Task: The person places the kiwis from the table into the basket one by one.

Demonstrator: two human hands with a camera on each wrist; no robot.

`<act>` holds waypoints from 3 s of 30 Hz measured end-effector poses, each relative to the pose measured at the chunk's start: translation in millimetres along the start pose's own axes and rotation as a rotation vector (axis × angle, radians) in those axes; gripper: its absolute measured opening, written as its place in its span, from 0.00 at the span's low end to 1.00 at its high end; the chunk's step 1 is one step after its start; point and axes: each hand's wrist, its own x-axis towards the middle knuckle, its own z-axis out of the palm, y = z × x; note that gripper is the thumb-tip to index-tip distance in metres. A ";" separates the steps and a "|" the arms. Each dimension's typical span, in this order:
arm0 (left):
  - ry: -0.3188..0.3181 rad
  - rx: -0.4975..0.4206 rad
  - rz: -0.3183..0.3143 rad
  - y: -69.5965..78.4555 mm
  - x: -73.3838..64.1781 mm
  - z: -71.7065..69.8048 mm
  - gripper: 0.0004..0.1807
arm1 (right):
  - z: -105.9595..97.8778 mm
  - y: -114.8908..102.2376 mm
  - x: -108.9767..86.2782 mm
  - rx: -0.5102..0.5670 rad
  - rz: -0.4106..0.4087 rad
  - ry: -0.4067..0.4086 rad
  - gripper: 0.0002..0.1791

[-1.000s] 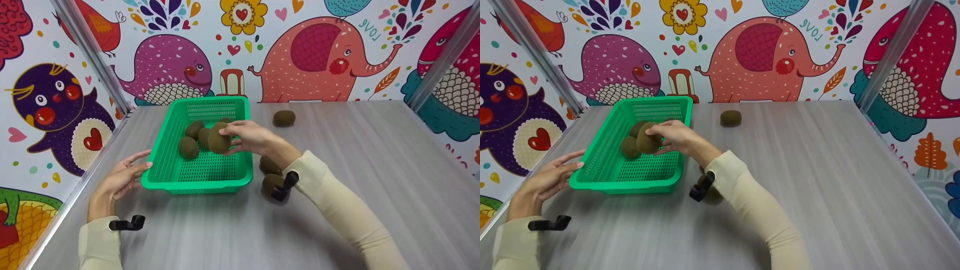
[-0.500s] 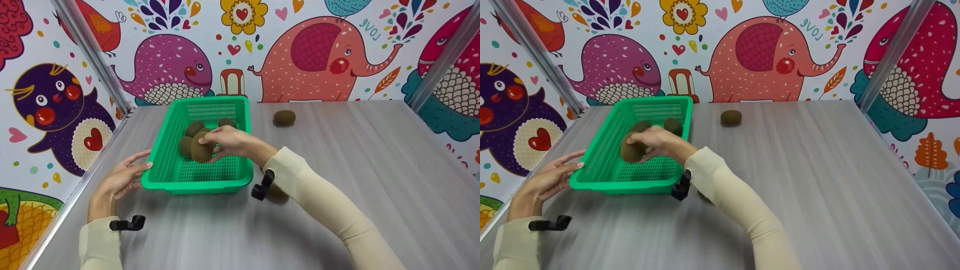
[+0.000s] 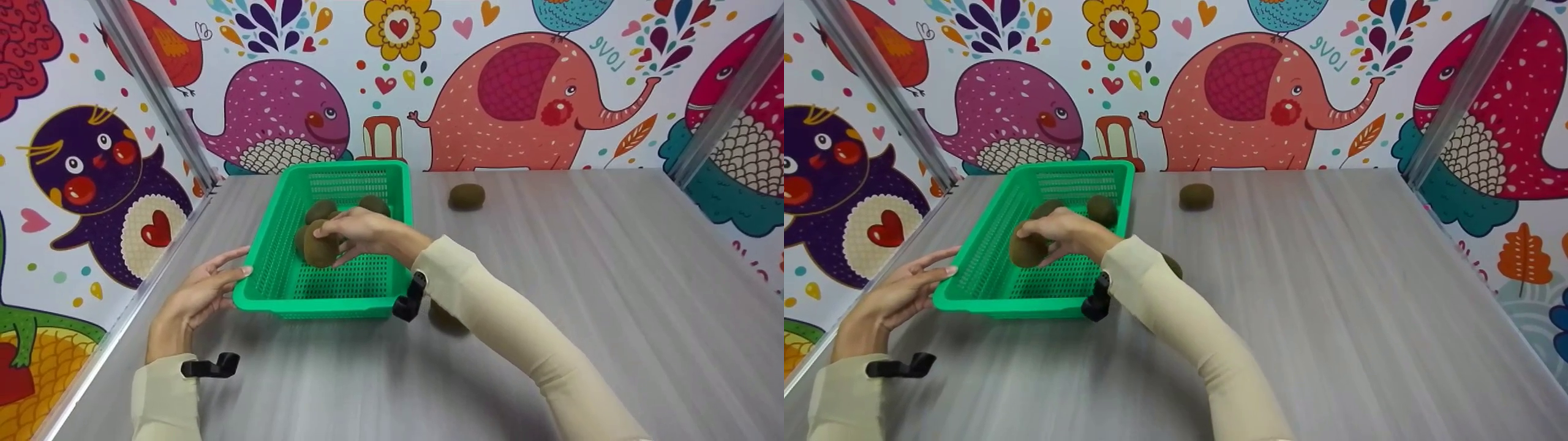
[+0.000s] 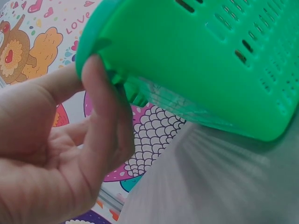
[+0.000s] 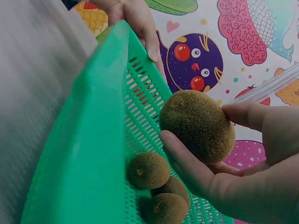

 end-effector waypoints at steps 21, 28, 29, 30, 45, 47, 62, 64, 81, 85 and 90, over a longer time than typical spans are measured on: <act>-0.001 0.003 0.004 0.4 -1.4 -0.2 0.36 | -0.2 -7.4 31.1 -0.075 0.091 -0.022 0.39; 0.008 0.004 -0.008 1.4 -2.5 -0.3 0.38 | 1.6 -8.4 33.6 -0.099 0.107 -0.021 0.45; 0.006 0.002 -0.009 1.2 -2.2 -0.2 0.38 | 0.9 -8.7 33.9 -0.105 0.109 -0.017 0.45; 0.004 0.001 -0.009 1.1 -1.9 -0.2 0.38 | -0.1 -8.9 34.1 -0.117 0.108 -0.013 0.45; -0.015 -0.005 0.009 1.4 2.8 5.2 0.37 | -12.9 -9.7 32.0 -0.189 0.112 -0.029 0.27; -0.014 -0.009 0.010 1.0 2.7 4.9 0.37 | -14.1 -11.8 30.5 -0.186 0.101 -0.036 0.25; -0.004 -0.019 -0.011 -3.0 1.1 2.1 0.37 | -46.6 -23.0 1.1 -0.216 -0.006 -0.017 0.20; -0.005 -0.019 -0.012 -3.2 0.6 1.6 0.37 | -51.3 -22.9 -4.2 -0.230 -0.017 -0.006 0.19; -0.013 -0.029 -0.002 0.5 0.0 -0.7 0.34 | -67.1 -14.0 -61.0 -0.315 -0.157 0.027 0.21; -0.018 -0.026 -0.001 0.0 -0.8 -1.1 0.34 | -72.9 -5.5 -73.3 -0.343 -0.193 0.060 0.22; -0.012 -0.024 -0.006 -0.7 -1.5 -1.8 0.35 | -79.7 5.6 -85.7 -0.364 -0.240 0.101 0.23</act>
